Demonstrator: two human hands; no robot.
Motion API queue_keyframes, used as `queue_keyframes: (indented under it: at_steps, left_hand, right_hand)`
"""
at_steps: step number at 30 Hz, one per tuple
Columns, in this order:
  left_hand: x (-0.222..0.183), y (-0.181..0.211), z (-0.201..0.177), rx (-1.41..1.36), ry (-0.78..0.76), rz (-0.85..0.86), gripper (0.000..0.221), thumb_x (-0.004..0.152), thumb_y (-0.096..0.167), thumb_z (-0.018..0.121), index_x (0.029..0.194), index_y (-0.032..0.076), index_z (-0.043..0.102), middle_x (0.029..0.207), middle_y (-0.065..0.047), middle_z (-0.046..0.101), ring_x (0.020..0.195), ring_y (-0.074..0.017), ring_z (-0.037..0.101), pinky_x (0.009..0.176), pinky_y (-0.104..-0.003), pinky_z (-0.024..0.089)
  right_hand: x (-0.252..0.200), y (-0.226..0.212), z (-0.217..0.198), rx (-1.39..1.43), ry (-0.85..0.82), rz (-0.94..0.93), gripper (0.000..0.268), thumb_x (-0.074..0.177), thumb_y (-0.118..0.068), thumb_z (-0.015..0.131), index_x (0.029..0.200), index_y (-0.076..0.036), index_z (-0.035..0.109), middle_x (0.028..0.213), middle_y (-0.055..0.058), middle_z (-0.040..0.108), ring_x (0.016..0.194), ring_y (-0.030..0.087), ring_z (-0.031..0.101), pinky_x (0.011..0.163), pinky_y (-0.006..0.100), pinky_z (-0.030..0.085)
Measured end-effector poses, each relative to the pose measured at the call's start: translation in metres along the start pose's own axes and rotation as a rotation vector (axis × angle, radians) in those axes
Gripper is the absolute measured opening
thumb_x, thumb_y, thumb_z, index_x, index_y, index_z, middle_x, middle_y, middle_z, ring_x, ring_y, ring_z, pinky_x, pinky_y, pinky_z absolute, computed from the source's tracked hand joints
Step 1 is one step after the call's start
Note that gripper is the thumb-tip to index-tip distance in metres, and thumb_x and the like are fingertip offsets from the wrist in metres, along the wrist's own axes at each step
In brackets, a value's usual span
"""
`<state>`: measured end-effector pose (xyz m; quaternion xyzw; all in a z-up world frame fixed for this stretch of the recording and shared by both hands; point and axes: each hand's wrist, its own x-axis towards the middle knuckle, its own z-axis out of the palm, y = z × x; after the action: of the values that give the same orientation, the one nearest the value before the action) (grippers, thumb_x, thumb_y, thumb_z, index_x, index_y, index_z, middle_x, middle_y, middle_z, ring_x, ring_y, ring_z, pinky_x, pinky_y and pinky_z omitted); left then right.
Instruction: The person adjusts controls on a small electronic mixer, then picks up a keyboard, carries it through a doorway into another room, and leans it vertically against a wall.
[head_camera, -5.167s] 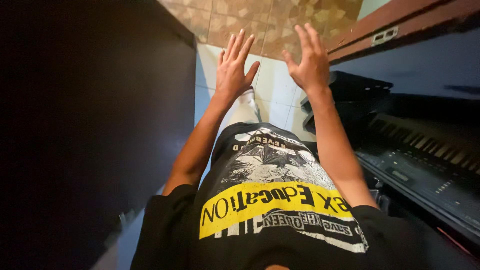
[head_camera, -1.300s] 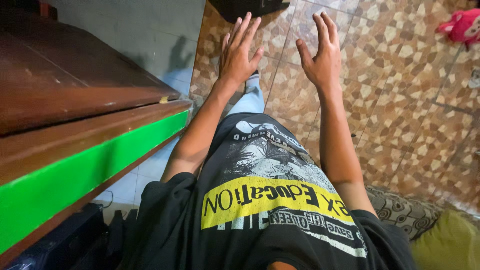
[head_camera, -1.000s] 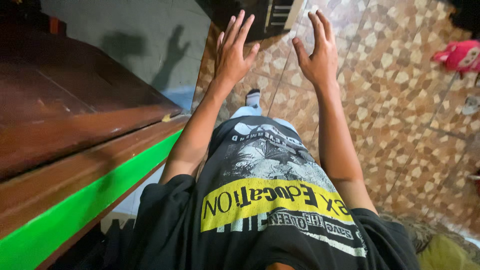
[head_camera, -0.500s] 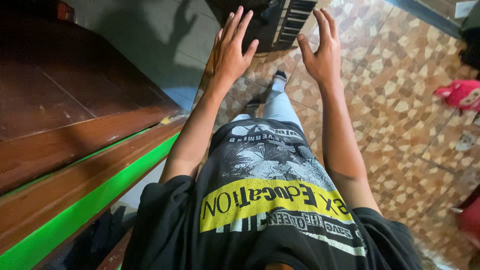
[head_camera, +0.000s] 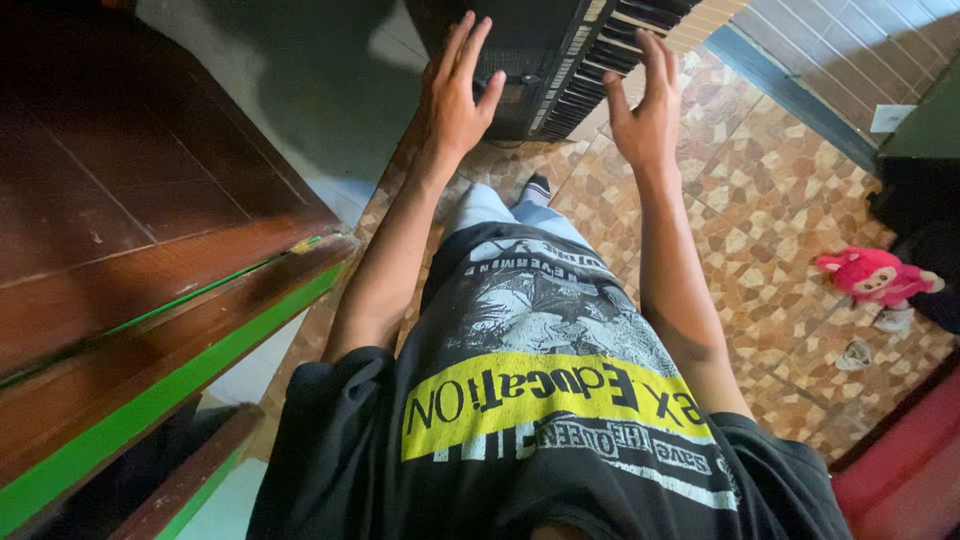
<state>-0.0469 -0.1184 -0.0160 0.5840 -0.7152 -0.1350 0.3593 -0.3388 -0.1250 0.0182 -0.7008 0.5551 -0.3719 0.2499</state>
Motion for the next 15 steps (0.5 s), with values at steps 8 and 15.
queue_keyframes:
  at_steps: [8,15]
  left_hand:
    - [0.060,-0.026,-0.010,0.031,0.101,0.098,0.050,0.105,0.019,0.072,0.150,0.011,0.051,0.149,-0.012,0.054,0.138,-0.0295,0.056,0.117,-0.042,0.049]
    - [0.115,-0.034,-0.030,-0.037,0.169,0.115,0.044,0.105,0.017,0.071,0.145,0.013,0.054,0.142,-0.010,0.051,0.137,-0.0270,0.053,0.115,-0.040,0.049]
  right_hand:
    - [0.047,0.009,-0.001,0.030,0.096,-0.067,0.038,0.110,-0.011,0.067,0.146,-0.001,0.058,0.148,0.022,0.059,0.139,0.038,0.058,0.117,0.048,0.047]
    - [0.089,-0.008,0.008,-0.066,0.245,-0.069,0.033,0.108,-0.004,0.067,0.140,-0.002,0.063,0.133,0.019,0.063,0.125,0.034,0.061,0.107,0.046,0.051]
